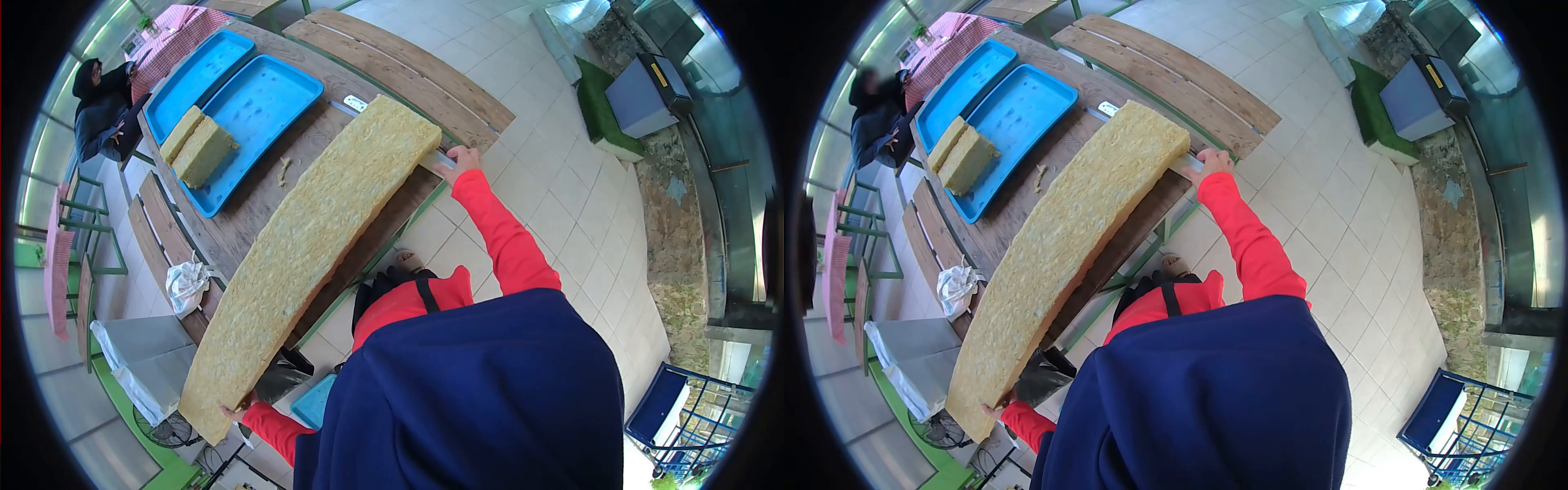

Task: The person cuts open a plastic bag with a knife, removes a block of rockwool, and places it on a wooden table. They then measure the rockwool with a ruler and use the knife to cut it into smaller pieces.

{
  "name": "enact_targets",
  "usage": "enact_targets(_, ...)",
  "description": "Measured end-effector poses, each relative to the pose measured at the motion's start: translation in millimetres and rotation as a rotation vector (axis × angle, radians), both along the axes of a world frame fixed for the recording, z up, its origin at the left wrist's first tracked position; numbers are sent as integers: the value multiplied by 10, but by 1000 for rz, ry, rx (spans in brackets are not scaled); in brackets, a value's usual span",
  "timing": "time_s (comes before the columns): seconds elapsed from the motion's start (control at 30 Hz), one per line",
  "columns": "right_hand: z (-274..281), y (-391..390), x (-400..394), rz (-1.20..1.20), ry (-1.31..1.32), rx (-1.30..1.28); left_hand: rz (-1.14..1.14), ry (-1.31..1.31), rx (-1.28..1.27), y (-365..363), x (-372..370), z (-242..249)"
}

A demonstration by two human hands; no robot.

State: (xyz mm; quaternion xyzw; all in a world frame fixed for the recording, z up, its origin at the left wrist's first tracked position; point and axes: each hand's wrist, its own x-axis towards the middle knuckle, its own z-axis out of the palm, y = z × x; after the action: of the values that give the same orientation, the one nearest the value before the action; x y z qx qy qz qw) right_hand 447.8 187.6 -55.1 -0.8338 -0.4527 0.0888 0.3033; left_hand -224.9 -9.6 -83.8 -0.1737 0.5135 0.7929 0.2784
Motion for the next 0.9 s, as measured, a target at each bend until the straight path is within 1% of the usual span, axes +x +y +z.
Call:
enact_targets(0.03, 45, 13, -14, -4, 1, 3, 5, 32, -21, 27, 20, 11)
enact_targets(0.1, 106, 58, -87, 17, 4, -135, 22, 19, -37, 69, 12, 23)
enact_targets(0.13, 45, 83, -54, 20, 4, -134, 43, 7, -56, 68, 13, 31)
enact_targets(0.2, -150, 165, 38, 20, 91, -105, 93, 2, -87, 106, 79, 108)
enact_targets(0.27, -185, 203, 136, 37, 81, -116, 147, -3, -117, 143, 126, 177)
enact_targets(0.33, -175, 221, 252, 59, 68, -129, 156, 6, -81, 125, 156, 215)
enact_targets(0.4, -125, 241, 377, 107, 156, -227, 132, 14, -61, 23, -75, 44)
enact_targets(0.43, -141, 267, 454, 115, 155, -226, 99, 24, -40, -7, -163, -3)
enact_targets(0.5, -190, 327, 624, 299, 163, -320, 81, 34, -2, -53, -254, -11)
enact_targets(0.53, -158, 356, 692, 304, 161, -322, 57, 45, 34, -72, -261, 16)
enact_targets(0.6, -94, 396, 815, 334, 73, -409, 63, 46, 63, -93, -280, 90)
enact_targets(0.73, -201, 387, 1173, 320, 72, -361, 64, 35, 99, -89, -209, 302)
enact_targets(0.8, -261, 367, 1325, 186, 50, -210, 66, 44, 72, -109, -231, 289)
enact_targets(0.83, -184, 358, 1314, 193, 48, -212, 59, 54, 47, -117, -240, 282)
enact_targets(0.9, 83, 292, 1271, -41, 664, -203, 78, 49, 24, -86, -217, 256)
